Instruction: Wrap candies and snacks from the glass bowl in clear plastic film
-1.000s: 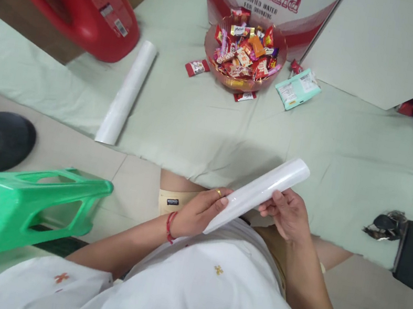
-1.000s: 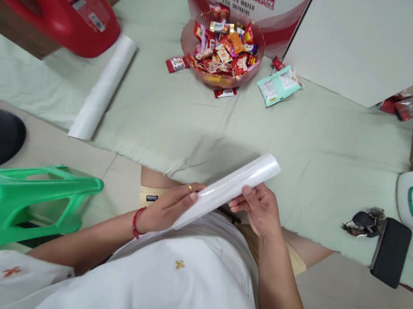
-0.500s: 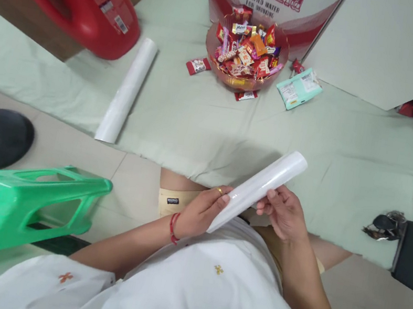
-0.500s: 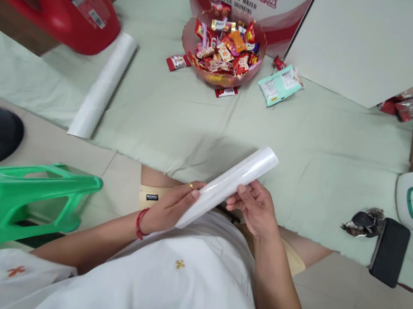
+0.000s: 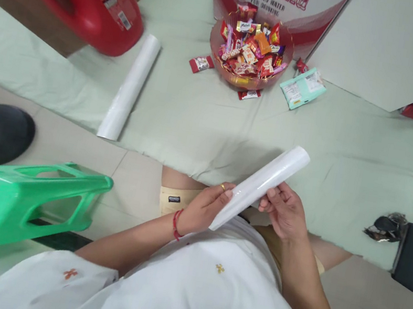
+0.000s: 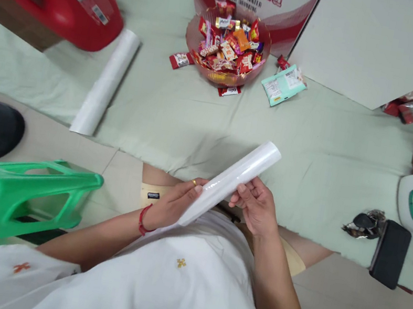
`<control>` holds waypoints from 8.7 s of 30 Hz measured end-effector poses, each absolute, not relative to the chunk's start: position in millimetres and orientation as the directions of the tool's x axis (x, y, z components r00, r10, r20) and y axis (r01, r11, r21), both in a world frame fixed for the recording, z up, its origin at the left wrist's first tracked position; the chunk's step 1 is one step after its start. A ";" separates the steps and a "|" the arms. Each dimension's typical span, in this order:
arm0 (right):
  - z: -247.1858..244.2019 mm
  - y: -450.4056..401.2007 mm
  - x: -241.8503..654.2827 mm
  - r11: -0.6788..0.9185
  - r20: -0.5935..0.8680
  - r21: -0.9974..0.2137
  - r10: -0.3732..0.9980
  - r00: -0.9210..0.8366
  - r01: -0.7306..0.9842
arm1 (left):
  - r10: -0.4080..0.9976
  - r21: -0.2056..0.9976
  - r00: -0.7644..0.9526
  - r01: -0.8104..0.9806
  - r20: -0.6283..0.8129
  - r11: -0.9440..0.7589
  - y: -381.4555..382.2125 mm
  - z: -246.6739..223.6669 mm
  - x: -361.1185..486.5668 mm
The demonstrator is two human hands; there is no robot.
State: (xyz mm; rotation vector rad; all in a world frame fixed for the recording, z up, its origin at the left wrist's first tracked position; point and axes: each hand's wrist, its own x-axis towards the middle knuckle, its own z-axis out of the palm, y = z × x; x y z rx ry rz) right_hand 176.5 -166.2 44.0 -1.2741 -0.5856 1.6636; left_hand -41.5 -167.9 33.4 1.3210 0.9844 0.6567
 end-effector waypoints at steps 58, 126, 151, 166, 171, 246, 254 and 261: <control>28.1 -160.9 151.4 -0.276 -0.368 -0.877 0.912 0.180 -0.394 | 0.922 0.968 0.361 0.244 -0.143 0.055 -168.4 31.9 -19.6; 19.7 -166.3 150.1 -0.407 -0.445 -0.833 0.895 0.016 -0.376 | 0.917 0.982 0.361 0.144 -0.169 0.124 -167.2 21.8 -17.9; 26.7 -160.7 148.6 -0.434 -0.479 -0.805 0.877 0.012 -0.406 | 0.911 0.970 0.333 0.100 -0.243 0.222 -165.8 24.8 -18.0; 29.4 -162.1 143.7 -0.440 -0.484 -0.826 0.874 0.044 -0.354 | 0.934 0.976 0.303 0.162 -0.188 0.144 -168.5 24.5 -14.5; 25.5 -162.3 148.3 -0.450 -0.476 -0.833 0.880 0.001 -0.322 | 0.933 0.972 0.314 0.201 -0.178 0.118 -169.9 22.2 -15.8; 15.7 -175.5 146.1 -0.413 -0.400 -0.832 0.909 -0.114 -0.370 | 0.936 0.969 0.257 0.012 -0.242 0.247 -169.8 12.3 -7.8; 12.6 -177.4 153.8 -0.425 -0.395 -0.824 0.905 -0.158 -0.374 | 0.897 0.928 0.291 -0.070 -0.332 0.366 -169.5 14.4 -10.3; 13.1 -190.7 153.4 -0.422 -0.383 -0.869 0.904 -0.187 -0.259 | 0.799 0.748 0.424 -0.333 -0.425 0.574 -177.9 21.9 -6.1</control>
